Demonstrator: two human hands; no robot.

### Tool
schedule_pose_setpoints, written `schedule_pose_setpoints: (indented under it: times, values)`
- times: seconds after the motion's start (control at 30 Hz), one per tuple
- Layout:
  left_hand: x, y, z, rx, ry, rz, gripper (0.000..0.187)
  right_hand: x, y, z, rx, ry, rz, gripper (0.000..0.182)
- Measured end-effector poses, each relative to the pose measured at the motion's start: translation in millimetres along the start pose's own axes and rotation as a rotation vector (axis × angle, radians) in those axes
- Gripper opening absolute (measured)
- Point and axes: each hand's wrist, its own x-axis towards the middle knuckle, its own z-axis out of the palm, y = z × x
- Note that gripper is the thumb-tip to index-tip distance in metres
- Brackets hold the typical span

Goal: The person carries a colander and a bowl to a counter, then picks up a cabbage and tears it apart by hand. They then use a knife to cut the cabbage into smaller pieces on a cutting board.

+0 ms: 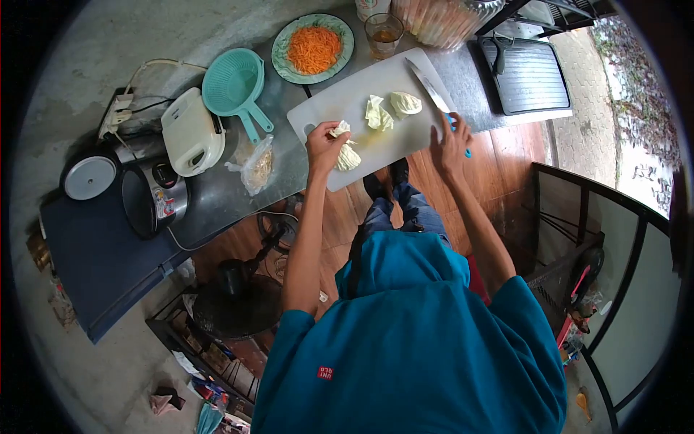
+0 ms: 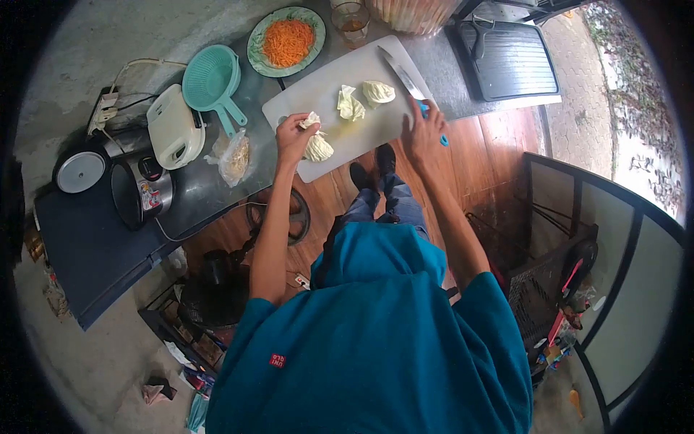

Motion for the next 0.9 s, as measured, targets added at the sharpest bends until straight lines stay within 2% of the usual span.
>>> schedule_pose_setpoints:
  times: [0.03,0.1,0.13,0.17,0.2,0.27,0.3,0.37,0.4,0.5,0.53,0.6,0.63,0.7,0.73,0.77,0.83,0.9]
  values:
    - [-3,5,-3,-0.048,0.009,-0.024,0.033,-4,-11,4,0.184,0.042,-0.019,0.043]
    - [-12,12,-4,-0.101,0.015,-0.048,0.033,-19,-49,16,0.771,-0.295,0.149,0.039]
    - [-17,17,-2,-0.079,0.019,-0.039,0.033,-18,-80,-2,0.815,-0.385,0.211,0.038]
    - [-22,23,1,-0.057,0.019,-0.029,0.033,-32,-92,27,1.019,-0.383,0.363,0.040]
    - [-32,38,8,-0.059,0.007,-0.025,0.033,-40,-113,39,1.440,-0.375,0.699,0.046]
    - [-57,70,33,0.086,-0.099,-0.080,0.030,-32,-138,8,1.873,-0.458,1.337,0.049]
    - [-69,72,44,0.089,-0.123,-0.074,0.030,-37,-131,7,1.880,-0.428,1.338,0.049]
    - [-91,75,66,0.504,-0.222,0.328,0.030,-57,-104,12,1.993,-0.595,1.074,0.048]
    - [-99,79,74,0.533,-0.278,0.321,0.030,-68,-86,22,2.130,-0.590,1.085,0.045]
    - [-124,74,102,0.536,-0.440,0.387,0.032,-103,-41,12,2.078,-0.512,1.070,0.041]
    - [-135,73,111,0.533,-0.483,0.430,0.032,-114,-32,-3,2.090,-0.465,1.070,0.041]
    - [-157,72,124,0.531,-0.576,0.493,0.033,-141,-16,-36,2.042,-0.335,1.228,0.039]
    - [-168,72,133,0.546,-0.609,0.539,0.034,-148,-15,-60,1.986,-0.255,1.219,0.041]
    - [-196,59,156,0.583,-0.703,0.632,0.039,-190,12,-51,1.984,-0.144,1.215,0.042]
    - [-212,61,164,0.734,-0.743,0.669,0.042,-216,24,-52,1.977,-0.105,1.207,0.043]
    - [-228,65,173,0.885,-0.779,0.717,0.046,-233,28,-65,2.004,-0.030,1.257,0.044]
    - [-255,69,191,0.942,-0.847,0.694,0.052,-264,39,-84,2.016,0.150,1.329,0.045]
    - [-281,59,208,0.846,-0.890,0.737,0.052,-292,59,-101,2.191,0.294,1.289,0.047]
